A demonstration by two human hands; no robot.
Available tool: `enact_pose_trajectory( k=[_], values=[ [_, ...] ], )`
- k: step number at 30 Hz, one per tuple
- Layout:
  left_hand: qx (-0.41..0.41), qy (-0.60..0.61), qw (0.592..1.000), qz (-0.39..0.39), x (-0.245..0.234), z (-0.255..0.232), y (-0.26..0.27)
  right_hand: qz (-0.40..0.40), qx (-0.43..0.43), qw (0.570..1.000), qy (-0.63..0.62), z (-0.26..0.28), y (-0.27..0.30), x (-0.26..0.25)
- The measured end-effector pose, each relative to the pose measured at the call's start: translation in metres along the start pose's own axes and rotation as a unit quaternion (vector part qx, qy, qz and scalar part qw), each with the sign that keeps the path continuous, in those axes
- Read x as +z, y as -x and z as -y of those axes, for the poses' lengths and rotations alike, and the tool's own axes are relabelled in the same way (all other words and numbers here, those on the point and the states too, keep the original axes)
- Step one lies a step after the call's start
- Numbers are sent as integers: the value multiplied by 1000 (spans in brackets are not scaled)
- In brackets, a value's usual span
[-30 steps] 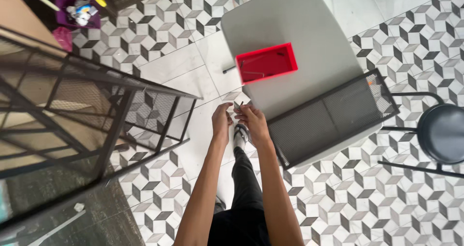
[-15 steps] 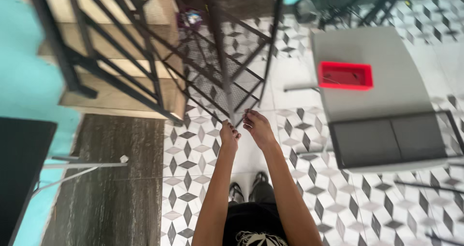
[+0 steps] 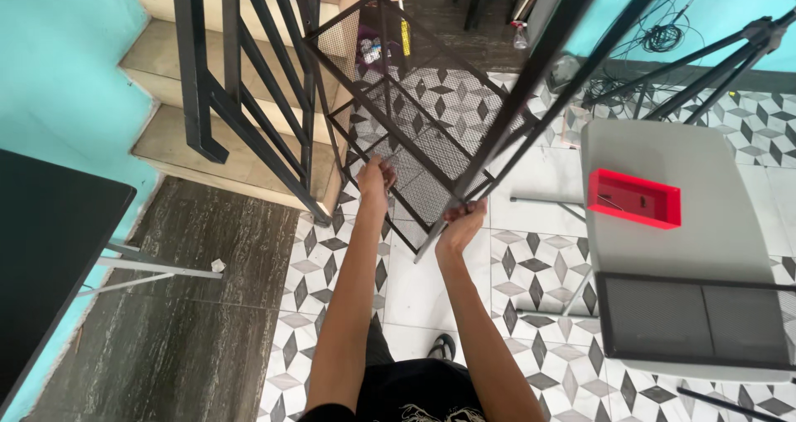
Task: The person assembles a metal mesh shelving unit by hand. They insert a mesh shelf into the frame, then repeatedly tighten fasteners at the frame corners to secure the shelf in place.
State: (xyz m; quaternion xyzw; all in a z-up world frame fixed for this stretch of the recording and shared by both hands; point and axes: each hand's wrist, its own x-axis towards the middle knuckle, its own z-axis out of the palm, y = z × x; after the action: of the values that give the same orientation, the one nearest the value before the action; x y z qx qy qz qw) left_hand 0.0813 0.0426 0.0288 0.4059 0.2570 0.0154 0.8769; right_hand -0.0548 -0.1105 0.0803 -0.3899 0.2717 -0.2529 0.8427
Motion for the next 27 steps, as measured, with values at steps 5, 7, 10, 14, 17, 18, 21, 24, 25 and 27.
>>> enact_pose_trajectory(
  k=[5, 7, 10, 14, 17, 18, 21, 24, 25, 27],
  values=[
    [53, -122, 991, 5, 17, -42, -121, -67, -144, 987, 33, -37, -2, 26],
    [47, -124, 991, -1, 24, -58, -171, -98, -173, 980, -6, -47, -14, 29],
    [29, -101, 994, 0, 37, -83, -227, -133, -402, 882, 209, -64, -17, 34],
    [-6, -85, 996, 17, 49, -115, -265, -243, -295, 859, 339, -68, -25, 48],
    [-42, -29, 998, 40, 56, -128, -269, -202, -295, 872, 334, -51, -45, 43],
    [-48, -4, 998, 51, 61, -126, -268, -188, -295, 881, 319, -43, -66, 41],
    [-61, 24, 991, 118, 69, -119, -255, -151, -306, 881, 328, -13, -132, 26],
    [-93, 65, 986, 122, 82, -106, -241, -126, -277, 878, 370, 20, -216, 8],
    [-101, 76, 983, 132, 91, -102, -238, -105, -271, 885, 365, 33, -246, 5],
    [-116, 98, 978, 142, 102, -95, -223, -113, -304, 861, 392, 53, -302, 8]
  ],
)
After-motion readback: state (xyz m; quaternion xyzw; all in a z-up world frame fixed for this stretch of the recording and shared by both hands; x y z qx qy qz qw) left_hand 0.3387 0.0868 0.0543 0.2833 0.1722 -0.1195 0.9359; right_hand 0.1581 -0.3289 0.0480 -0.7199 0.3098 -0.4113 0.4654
